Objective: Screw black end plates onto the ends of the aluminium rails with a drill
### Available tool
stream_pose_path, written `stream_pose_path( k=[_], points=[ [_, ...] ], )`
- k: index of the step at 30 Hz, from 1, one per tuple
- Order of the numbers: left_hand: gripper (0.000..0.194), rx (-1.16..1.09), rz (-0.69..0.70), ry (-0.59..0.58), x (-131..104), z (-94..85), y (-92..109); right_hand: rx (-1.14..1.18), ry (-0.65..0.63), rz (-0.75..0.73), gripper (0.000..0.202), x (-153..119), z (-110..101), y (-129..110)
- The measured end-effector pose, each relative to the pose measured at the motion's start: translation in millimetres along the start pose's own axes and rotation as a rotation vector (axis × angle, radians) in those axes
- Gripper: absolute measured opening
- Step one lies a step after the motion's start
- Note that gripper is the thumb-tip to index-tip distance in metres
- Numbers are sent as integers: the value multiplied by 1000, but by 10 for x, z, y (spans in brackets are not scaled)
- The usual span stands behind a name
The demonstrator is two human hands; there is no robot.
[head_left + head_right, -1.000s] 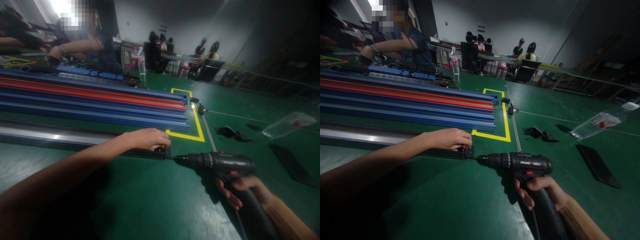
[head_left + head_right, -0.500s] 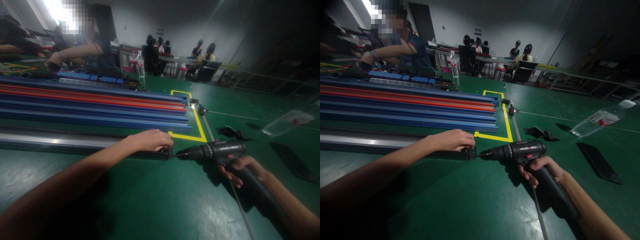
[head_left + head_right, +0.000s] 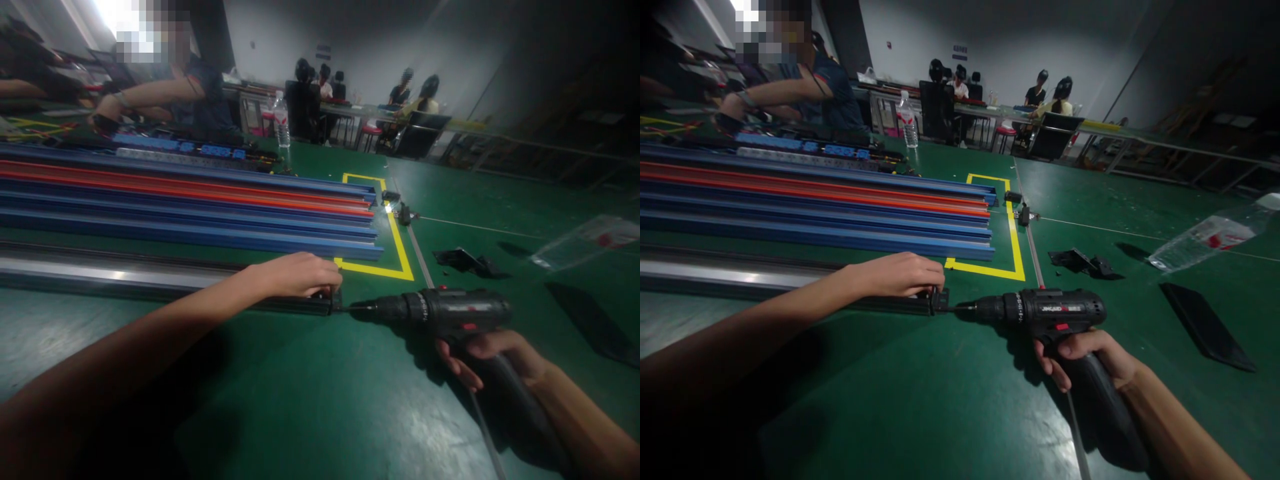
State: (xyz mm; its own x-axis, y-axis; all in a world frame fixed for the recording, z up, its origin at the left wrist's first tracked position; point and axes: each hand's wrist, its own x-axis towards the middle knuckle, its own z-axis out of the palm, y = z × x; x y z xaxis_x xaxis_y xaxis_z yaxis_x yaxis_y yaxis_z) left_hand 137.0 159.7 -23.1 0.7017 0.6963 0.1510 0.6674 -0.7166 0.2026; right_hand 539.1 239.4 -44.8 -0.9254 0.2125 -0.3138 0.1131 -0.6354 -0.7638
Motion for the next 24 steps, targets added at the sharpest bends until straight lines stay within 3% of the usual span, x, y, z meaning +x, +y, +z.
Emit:
stream_pose_path(
  k=[10, 24],
  points=[
    [15, -61, -24, -11, -5, 6, -14, 8, -24, -2, 35, 20, -4, 11],
    [17, -53, -24, 18, -9, 22, -13, -21, 56, 14, 32, -23, -13, 74]
  ],
)
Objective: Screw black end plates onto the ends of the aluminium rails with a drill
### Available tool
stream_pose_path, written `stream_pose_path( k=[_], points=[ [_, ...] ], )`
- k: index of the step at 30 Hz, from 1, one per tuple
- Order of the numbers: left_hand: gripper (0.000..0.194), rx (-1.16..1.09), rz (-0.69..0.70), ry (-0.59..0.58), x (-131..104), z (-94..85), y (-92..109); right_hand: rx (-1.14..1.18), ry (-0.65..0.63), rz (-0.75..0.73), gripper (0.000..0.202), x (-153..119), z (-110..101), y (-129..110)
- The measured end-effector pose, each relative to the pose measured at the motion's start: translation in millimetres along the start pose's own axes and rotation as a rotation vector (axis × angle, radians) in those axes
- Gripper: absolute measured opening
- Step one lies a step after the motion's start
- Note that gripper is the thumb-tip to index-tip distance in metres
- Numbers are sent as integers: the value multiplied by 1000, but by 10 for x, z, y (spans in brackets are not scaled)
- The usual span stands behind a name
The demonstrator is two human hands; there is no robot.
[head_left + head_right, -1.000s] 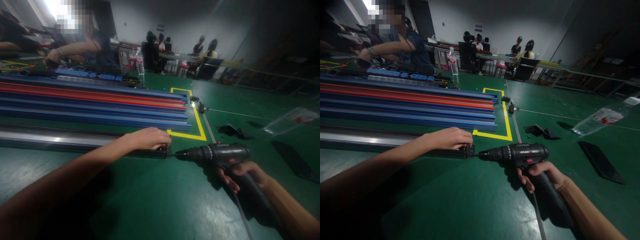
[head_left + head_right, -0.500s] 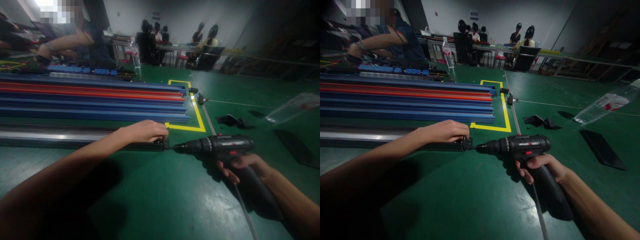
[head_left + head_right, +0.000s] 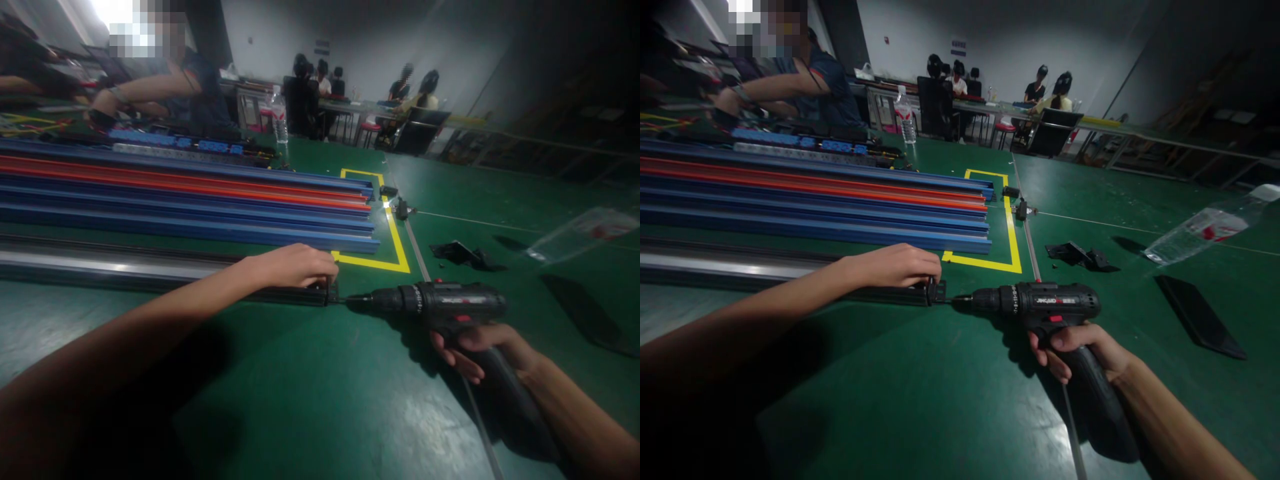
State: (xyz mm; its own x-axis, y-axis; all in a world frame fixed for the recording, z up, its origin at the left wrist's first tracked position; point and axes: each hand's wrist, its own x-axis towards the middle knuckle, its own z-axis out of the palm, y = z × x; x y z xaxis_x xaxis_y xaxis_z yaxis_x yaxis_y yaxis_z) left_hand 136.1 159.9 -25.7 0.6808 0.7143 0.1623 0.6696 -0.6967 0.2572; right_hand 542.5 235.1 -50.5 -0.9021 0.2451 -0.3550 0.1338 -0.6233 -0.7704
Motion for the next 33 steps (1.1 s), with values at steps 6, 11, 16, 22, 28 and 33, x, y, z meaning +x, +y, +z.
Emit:
stream_pose_path(
  k=[6, 11, 16, 22, 28, 33],
  points=[
    [16, -39, -12, 16, 4, -20, 27, 11, -10, 5, 33, 22, -27, 20],
    [16, -6, -23, -16, 2, -15, 21, 28, -8, 11, 34, 16, -12, 24],
    [16, -5, -16, -14, -4, -9, 8, 35, 0, 16, 33, 5, 0, 26],
    [16, -15, -16, -10, -7, -15, 9, 22, -6, 11, 32, 8, 0, 19],
    [18, -63, -3, 24, -7, -11, 5, 27, -6, 13, 31, 14, 10, 4],
    [18, -44, -12, 11, -5, -21, 13, 29, -5, 22, 31, 13, 2, 3]
  ],
)
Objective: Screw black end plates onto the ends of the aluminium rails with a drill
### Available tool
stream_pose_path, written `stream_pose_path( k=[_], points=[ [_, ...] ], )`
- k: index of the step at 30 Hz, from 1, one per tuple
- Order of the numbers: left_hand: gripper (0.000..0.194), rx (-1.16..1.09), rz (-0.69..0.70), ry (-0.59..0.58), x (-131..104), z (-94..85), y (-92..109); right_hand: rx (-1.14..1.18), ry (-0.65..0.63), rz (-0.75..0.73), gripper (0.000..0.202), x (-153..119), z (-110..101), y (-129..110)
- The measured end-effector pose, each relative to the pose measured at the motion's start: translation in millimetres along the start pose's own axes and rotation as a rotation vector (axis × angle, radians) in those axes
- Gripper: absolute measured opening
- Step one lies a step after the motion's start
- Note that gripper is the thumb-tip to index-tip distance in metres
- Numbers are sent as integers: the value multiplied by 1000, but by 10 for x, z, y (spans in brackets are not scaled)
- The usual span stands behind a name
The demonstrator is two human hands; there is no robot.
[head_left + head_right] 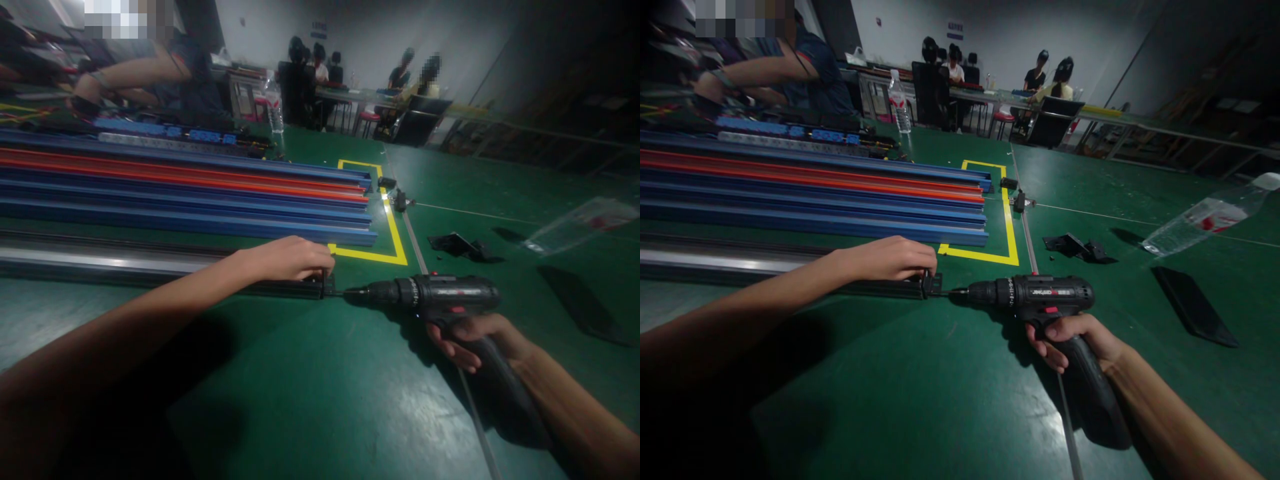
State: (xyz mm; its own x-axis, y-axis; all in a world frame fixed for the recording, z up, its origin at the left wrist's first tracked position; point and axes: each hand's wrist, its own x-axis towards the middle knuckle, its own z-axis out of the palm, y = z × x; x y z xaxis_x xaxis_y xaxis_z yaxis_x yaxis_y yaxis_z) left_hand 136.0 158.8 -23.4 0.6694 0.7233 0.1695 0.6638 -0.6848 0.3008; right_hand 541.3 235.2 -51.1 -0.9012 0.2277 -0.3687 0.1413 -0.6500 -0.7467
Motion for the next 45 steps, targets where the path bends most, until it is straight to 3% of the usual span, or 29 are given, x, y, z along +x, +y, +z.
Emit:
stream_pose_path(
  k=[33, 45],
  points=[
    [16, 69, -19, -51, 4, -2, 3, 6, 16, -24, 30, -7, 26, 8],
    [19, 48, 5, -19, -3, 16, -19, 10, -18, -22, 35, 11, 64, -20]
  ],
)
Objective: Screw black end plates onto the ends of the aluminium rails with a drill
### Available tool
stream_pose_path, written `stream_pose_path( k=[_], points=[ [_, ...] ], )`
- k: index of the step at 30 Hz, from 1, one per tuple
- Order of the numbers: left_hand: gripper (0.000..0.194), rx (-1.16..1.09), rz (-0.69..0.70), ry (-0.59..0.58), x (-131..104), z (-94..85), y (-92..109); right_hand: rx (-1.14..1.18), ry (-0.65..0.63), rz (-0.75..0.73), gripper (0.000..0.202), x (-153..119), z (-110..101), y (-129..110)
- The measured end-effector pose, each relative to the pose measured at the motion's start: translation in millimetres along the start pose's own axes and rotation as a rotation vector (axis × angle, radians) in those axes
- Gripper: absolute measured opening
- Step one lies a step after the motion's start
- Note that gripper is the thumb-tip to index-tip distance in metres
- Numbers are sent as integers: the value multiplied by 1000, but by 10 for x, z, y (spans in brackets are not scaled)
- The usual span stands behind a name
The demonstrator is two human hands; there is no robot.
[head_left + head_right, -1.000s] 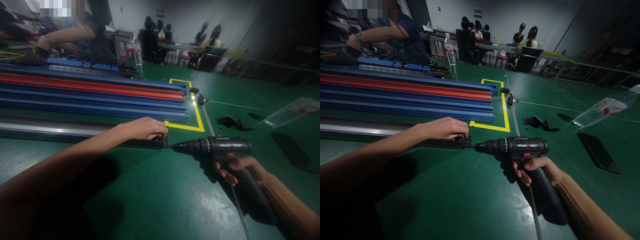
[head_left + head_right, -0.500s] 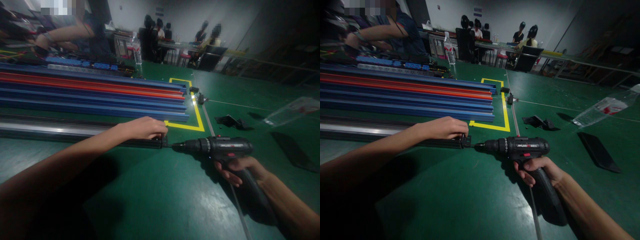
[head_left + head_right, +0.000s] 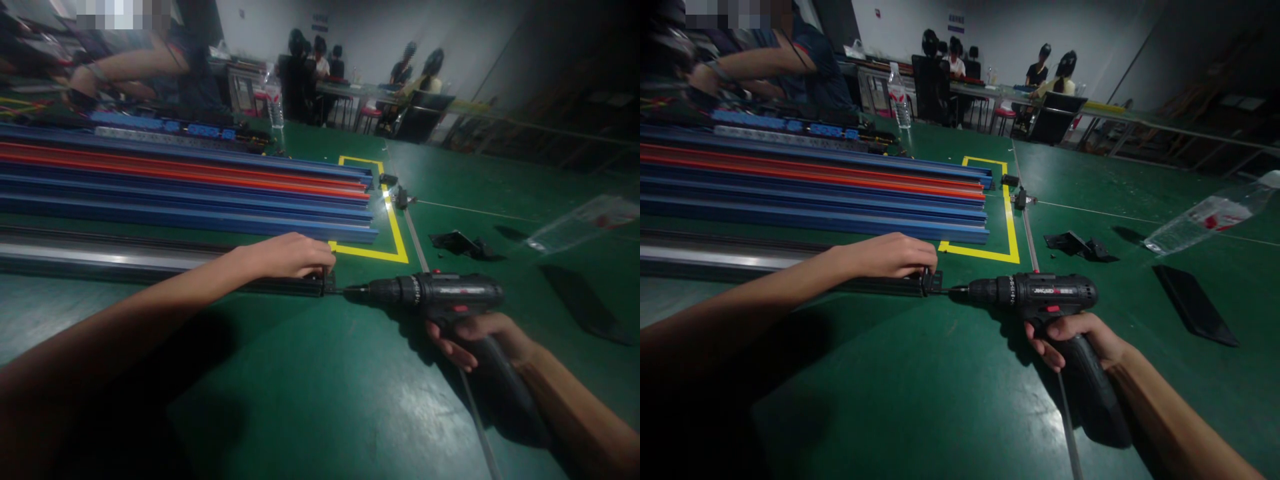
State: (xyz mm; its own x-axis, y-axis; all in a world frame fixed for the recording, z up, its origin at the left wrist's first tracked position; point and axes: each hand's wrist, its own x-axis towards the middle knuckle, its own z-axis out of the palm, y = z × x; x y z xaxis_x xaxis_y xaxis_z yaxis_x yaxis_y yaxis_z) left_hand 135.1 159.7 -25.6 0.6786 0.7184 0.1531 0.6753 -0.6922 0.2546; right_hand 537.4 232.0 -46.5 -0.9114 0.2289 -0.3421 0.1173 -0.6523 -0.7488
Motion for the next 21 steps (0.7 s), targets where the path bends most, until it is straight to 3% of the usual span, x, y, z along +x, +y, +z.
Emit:
stream_pose_path(
  k=[21],
  points=[
    [14, 36, -22, -22, 1, 2, 5, -35, 61, -5, 32, -13, -14, 21]
  ],
)
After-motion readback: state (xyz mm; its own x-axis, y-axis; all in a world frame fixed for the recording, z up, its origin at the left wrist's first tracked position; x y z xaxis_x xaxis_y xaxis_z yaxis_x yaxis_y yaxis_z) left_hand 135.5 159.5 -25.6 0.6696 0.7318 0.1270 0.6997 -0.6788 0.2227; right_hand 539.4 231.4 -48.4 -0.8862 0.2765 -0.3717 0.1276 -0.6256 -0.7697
